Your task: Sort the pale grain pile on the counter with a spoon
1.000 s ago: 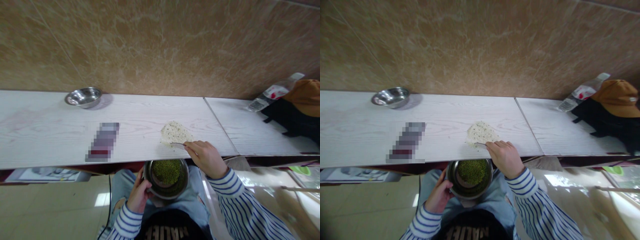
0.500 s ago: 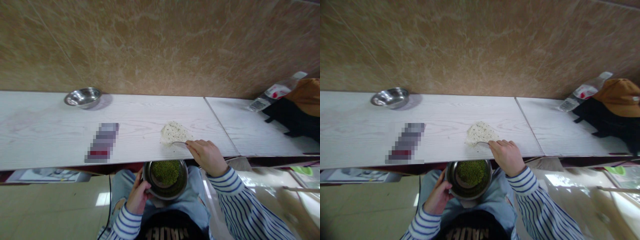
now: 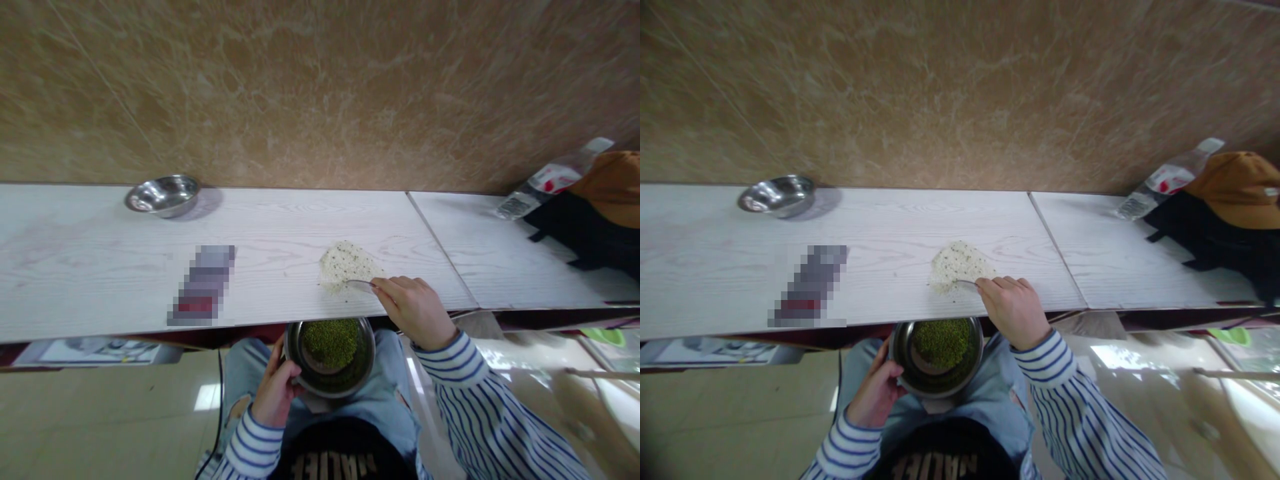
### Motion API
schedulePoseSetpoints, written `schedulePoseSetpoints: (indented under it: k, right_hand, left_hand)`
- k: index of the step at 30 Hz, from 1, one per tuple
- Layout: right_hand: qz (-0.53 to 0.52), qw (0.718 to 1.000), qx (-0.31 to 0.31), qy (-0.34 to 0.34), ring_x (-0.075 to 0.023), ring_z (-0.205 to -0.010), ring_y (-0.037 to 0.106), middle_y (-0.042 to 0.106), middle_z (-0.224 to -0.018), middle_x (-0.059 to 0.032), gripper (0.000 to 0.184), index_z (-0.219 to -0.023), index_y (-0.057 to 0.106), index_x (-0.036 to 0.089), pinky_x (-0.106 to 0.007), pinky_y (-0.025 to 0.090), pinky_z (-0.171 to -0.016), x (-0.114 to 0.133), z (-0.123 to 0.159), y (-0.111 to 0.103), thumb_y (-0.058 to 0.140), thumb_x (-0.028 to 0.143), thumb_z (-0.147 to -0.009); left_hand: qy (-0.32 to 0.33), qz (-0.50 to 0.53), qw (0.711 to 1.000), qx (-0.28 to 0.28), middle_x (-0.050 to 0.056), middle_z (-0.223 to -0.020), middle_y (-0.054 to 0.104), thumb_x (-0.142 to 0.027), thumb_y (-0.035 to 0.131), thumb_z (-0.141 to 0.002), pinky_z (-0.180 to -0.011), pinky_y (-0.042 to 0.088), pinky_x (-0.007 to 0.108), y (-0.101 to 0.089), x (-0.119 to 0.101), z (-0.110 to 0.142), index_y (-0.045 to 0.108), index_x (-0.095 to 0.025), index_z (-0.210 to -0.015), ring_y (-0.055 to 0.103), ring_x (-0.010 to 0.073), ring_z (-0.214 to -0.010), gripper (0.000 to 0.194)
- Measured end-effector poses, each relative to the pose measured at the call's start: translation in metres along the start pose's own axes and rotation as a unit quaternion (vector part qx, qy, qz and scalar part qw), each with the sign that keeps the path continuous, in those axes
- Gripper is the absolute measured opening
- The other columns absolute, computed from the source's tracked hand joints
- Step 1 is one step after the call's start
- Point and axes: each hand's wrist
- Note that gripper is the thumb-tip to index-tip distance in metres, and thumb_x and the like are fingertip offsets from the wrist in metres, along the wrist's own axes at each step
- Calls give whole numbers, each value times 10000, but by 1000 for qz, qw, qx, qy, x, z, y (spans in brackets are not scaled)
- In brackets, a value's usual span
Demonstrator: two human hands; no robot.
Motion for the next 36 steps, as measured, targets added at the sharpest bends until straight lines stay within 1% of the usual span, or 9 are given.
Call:
schedulePoseSetpoints:
  k: [5,10,13,16,21,25,29,33,36]
  right_hand:
    - [-16,999,12,-29,-144,-792,598,682,-822,-27,253,-1008,620,217,-288,351,-670,3,2,-4,398,299,-916]
    - [-31,999,14,-14,-143,-776,591,675,-819,-22,249,-1021,607,216,-290,359,-685,-1,11,-6,397,305,-919]
    - [-48,999,20,-14,-138,-777,591,673,-817,-18,243,-1014,605,222,-287,365,-698,-2,16,-5,397,305,-921]
    - [-60,998,20,-19,-136,-788,595,675,-822,-23,241,-1003,612,220,-286,372,-707,-1,19,-3,401,300,-918]
    - [-63,998,11,-16,-138,-787,597,677,-831,-27,252,-1016,612,216,-288,378,-707,-2,21,-3,398,303,-917]
    - [-64,998,18,-18,-138,-788,594,675,-830,-29,257,-1020,612,215,-287,373,-702,-1,21,-4,394,309,-921]
    - [-66,997,24,-14,-139,-787,595,674,-826,-30,258,-1022,611,216,-287,367,-698,1,21,-3,388,302,-923]
    - [-67,997,22,-16,-139,-783,595,675,-823,-35,260,-1022,612,217,-283,364,-695,1,20,-3,386,297,-921]
    - [-64,997,28,-18,-142,-784,590,673,-821,-29,254,-1017,608,220,-282,359,-695,2,19,-4,384,296,-922]
  left_hand:
    - [-3,-1,1000,6,8,-912,589,-111,535,-537,-499,429,260,0,-1,2,454,-308,-1240,523,159,-690,735]
    - [-11,11,1000,17,8,-933,594,-100,538,-538,-537,435,258,-1,1,0,453,-306,-1247,528,161,-739,744]
    - [-11,7,1000,13,2,-883,584,-107,532,-540,-519,424,253,0,2,0,448,-309,-1248,515,157,-708,741]
    - [-9,0,1000,8,6,-907,574,-116,525,-539,-500,423,259,1,2,0,442,-319,-1249,503,164,-712,743]
    - [-11,-1,1000,9,12,-930,560,-118,526,-529,-507,437,273,2,2,-1,437,-319,-1247,503,173,-726,751]
    - [-12,-5,1000,20,6,-947,558,-113,535,-535,-509,429,264,2,1,-1,440,-324,-1244,501,166,-732,746]
    - [-12,-9,1000,15,0,-942,574,-123,529,-533,-514,419,260,3,1,0,448,-332,-1236,517,176,-761,737]
    - [-10,-11,1000,15,-13,-892,568,-119,528,-532,-499,401,246,2,2,-1,459,-334,-1222,501,154,-702,726]
    - [-9,-13,1000,18,-3,-924,554,-119,518,-541,-488,401,247,2,2,-1,440,-330,-1235,490,154,-700,729]
Point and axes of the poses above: each hand's wrist, its own z-axis away from the middle knuckle, its own y-axis out of the palm, x = y × z
